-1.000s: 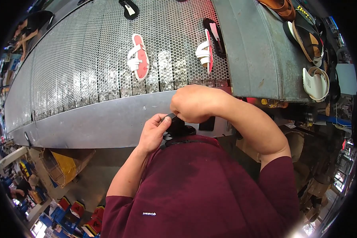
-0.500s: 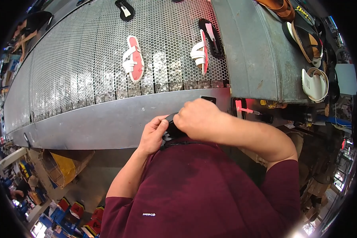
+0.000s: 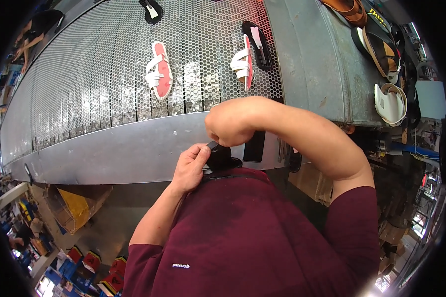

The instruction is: Assembling, gluing, and checking sandals on a conveyor belt in a shoe factory.

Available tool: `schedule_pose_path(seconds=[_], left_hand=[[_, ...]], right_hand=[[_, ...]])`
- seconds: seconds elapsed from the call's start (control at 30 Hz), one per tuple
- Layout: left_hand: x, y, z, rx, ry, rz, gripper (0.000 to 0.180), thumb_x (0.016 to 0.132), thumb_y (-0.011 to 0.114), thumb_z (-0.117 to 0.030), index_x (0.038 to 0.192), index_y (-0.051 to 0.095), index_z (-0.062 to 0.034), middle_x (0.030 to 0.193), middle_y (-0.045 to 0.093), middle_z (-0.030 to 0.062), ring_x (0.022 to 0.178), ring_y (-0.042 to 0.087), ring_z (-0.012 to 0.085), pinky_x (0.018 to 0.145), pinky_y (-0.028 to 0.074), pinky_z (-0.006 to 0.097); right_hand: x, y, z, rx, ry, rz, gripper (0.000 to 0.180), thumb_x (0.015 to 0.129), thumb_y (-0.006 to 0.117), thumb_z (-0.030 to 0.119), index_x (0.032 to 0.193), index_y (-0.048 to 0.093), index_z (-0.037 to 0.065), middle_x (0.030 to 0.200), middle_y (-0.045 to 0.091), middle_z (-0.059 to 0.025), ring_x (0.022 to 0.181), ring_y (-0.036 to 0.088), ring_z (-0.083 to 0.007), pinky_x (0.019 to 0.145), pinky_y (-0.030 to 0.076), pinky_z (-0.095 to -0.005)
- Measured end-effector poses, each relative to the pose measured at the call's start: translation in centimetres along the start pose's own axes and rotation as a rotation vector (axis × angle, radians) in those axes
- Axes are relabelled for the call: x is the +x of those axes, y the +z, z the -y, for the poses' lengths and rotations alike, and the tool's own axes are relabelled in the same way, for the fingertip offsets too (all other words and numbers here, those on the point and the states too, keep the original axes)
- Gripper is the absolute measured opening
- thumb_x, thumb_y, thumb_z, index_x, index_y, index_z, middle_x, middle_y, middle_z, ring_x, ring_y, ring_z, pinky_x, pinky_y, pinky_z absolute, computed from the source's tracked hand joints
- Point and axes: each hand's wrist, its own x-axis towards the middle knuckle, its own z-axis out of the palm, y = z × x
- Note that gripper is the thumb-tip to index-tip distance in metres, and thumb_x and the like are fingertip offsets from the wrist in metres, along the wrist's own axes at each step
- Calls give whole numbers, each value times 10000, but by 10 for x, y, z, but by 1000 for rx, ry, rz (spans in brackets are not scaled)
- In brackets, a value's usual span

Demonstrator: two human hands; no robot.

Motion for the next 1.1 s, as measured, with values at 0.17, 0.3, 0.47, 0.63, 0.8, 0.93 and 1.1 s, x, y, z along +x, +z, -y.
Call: schedule_pose_path(seconds=[0.17, 0.3, 0.47, 0.63, 0.8, 0.93, 1.1], left_hand=[[2, 4, 3, 3, -20, 10, 308, 998, 491, -262, 1082, 591, 17, 950, 614, -7, 872, 522, 62, 811, 420, 233], [6, 5, 4, -45, -76, 32, 313, 995, 497, -273, 1087, 589, 12, 952, 606, -8, 876, 513, 61, 819, 411, 231], [11, 6, 4, -61, -106, 54, 306, 991, 505, -275, 1090, 589, 3, 962, 603, -4, 881, 517, 63, 826, 412, 235], [13, 9, 9, -92, -73, 61, 298, 994, 496, -241, 1131, 581, 10, 1019, 621, 19, 923, 542, 74, 858, 428, 255], [16, 23, 6, -37, -40, 73, 294, 998, 485, -217, 1145, 579, 19, 1060, 626, 33, 958, 546, 81, 879, 430, 261], [18, 29, 16, -10, -46, 61, 281, 998, 488, -223, 1102, 594, 16, 1025, 622, 13, 927, 533, 72, 854, 428, 250], [18, 35, 19, 54, -57, 66, 274, 996, 495, -246, 1026, 605, 4, 936, 597, -19, 855, 494, 57, 806, 415, 238]], right_hand=[[9, -2, -16, 196, 0, 217, 177, 780, 576, 144, 859, 695, 39, 752, 696, -85, 719, 660, -200, 667, 510, -347], [7, -2, -25, 241, 17, 229, 164, 797, 586, 163, 844, 689, 45, 752, 697, -66, 702, 655, -182, 657, 507, -331], [0, 3, -33, 345, 4, 214, 168, 806, 594, 180, 830, 687, 42, 733, 686, -68, 705, 647, -196, 664, 505, -340], [-20, 33, -22, 91, -3, -124, 160, 779, 580, 141, 835, 700, 49, 808, 684, -145, 780, 660, -316, 706, 514, -430], [-43, 58, 10, -219, -39, -274, 129, 751, 593, 148, 760, 695, 69, 749, 683, -126, 722, 681, -288, 620, 530, -406], [-38, 58, 4, -204, -61, -263, 127, 746, 606, 133, 777, 703, 56, 771, 687, -127, 753, 683, -292, 642, 534, -409], [-35, 34, -12, -65, 68, -14, 192, 725, 575, 55, 866, 703, 27, 838, 685, -171, 822, 669, -319, 692, 530, -417]])
